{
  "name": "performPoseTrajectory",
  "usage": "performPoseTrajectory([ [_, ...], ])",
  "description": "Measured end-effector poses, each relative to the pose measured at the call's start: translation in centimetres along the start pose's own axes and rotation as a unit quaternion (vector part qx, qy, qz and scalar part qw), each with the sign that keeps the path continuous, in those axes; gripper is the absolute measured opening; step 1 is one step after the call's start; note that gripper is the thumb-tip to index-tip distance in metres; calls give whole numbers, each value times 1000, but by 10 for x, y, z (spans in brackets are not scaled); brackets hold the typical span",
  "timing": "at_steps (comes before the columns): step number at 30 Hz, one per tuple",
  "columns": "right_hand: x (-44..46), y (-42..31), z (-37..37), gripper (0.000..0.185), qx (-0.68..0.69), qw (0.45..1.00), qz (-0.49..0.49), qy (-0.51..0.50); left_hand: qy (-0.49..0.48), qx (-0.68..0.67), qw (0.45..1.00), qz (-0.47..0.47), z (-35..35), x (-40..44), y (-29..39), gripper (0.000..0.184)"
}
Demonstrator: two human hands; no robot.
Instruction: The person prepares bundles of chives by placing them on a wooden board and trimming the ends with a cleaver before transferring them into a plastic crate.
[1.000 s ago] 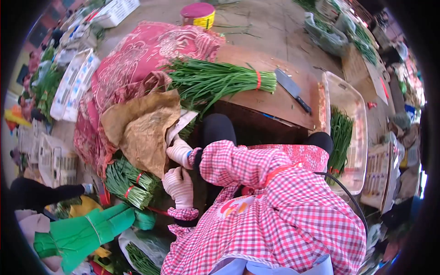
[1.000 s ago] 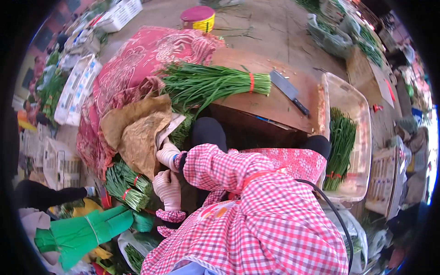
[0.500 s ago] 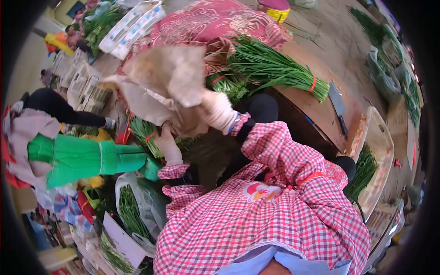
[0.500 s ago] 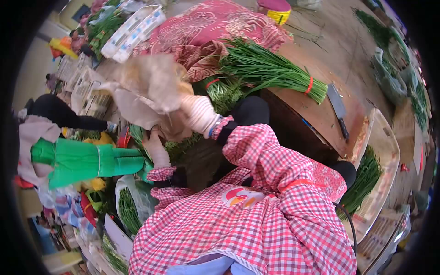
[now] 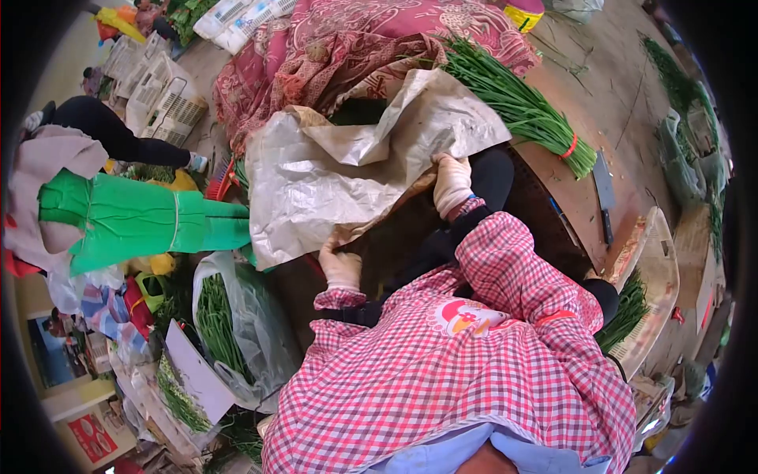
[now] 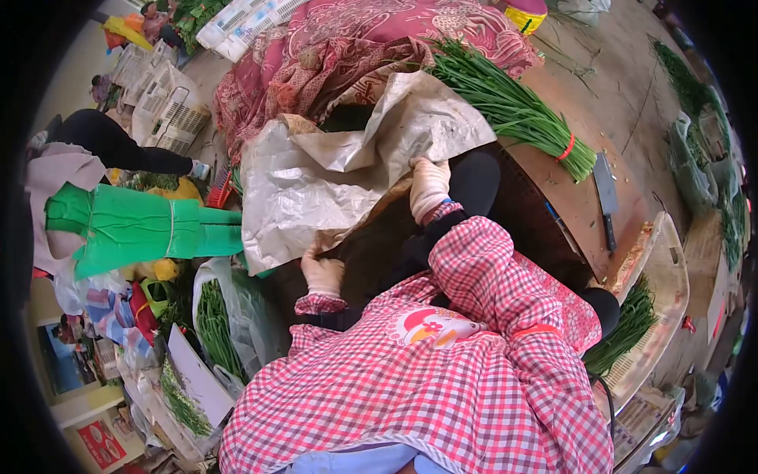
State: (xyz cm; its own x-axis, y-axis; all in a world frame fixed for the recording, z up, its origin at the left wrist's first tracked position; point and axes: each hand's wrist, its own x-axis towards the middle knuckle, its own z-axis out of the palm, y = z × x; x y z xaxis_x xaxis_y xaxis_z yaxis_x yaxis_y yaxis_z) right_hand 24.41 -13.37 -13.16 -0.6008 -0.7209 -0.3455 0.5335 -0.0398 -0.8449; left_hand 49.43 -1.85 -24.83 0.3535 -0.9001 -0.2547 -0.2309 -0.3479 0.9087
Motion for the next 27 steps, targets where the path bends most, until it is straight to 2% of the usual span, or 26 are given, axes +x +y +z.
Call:
performPoseTrajectory([
  [1, 5, 3, -4, 37, -10, 1000, 15, 1, -47, -323, 937, -124, -10, -13, 67, 44],
  [2, 9, 6, -9, 37, -21, 999, 31, 3, -86, -606, 756, -232, -18, -21, 112, 46],
  [3, 6, 6, -10, 37, -20, 1000, 20, -14, -57, -597, 772, -212, -22, -20, 122, 50],
  [5, -2, 7, -16, 35, -32, 998, -3, -57, -64, -608, 766, -200, -21, -21, 132, 50],
  [6, -14, -6, -13, 27, -23, 998, 51, -37, -72, -615, 762, -187, -26, -19, 134, 50],
  [7, -17, -4, -17, 17, 21, 996, 71, -53, -48, -608, 761, -221, -31, 8, 76, 51],
  [8, -12, -8, -38, 19, -16, 965, 198, -172, 27, -563, 785, -258, -27, 6, 94, 50],
  [9, -33, -25, -37, 13, -29, 949, 213, -230, 18, -601, 758, -252, -25, 17, 62, 49],
  [10, -41, -29, -48, 18, -42, 936, 243, -251, 45, -624, 733, -266, -25, 20, 56, 45],
  [11, -79, -72, -27, 23, -68, 921, 299, -239, 65, -630, 726, -267, -23, 21, 54, 43],
  [12, -84, -86, -43, 35, -181, 880, 328, -293, 80, -635, 719, -272, -22, 21, 52, 41],
  [13, -95, -129, -32, 41, -272, 792, 360, -411, 86, -635, 717, -274, -25, 22, 49, 41],
  [14, -84, -144, -39, 39, -375, 679, 339, -532, 60, -635, 729, -250, -27, 20, 45, 39],
  [15, -84, -172, -22, 35, -429, 622, 264, -600, 29, -632, 738, -234, -25, 16, 41, 37],
  [16, -80, -198, 2, 32, -477, 556, 189, -654, 30, -640, 724, -255, -24, 16, 39, 37],
  [18, -66, -222, 29, 29, -486, 640, 41, -594, 13, -629, 738, -244, -25, 15, 22, 37],
  [20, -28, -228, 61, 30, -441, 723, -82, -526, 40, -613, 748, -251, -26, 14, 31, 39],
  [24, 90, -175, 111, 34, -390, 800, -171, -422, 21, -633, 727, -265, -33, 14, 19, 39],
  [26, 122, -150, 126, 45, -494, 754, -192, -387, 19, -629, 725, -280, -33, 14, 23, 41],
  [27, 138, -135, 132, 50, -559, 729, -171, -356, 27, -615, 737, -279, -33, 14, 23, 42],
])
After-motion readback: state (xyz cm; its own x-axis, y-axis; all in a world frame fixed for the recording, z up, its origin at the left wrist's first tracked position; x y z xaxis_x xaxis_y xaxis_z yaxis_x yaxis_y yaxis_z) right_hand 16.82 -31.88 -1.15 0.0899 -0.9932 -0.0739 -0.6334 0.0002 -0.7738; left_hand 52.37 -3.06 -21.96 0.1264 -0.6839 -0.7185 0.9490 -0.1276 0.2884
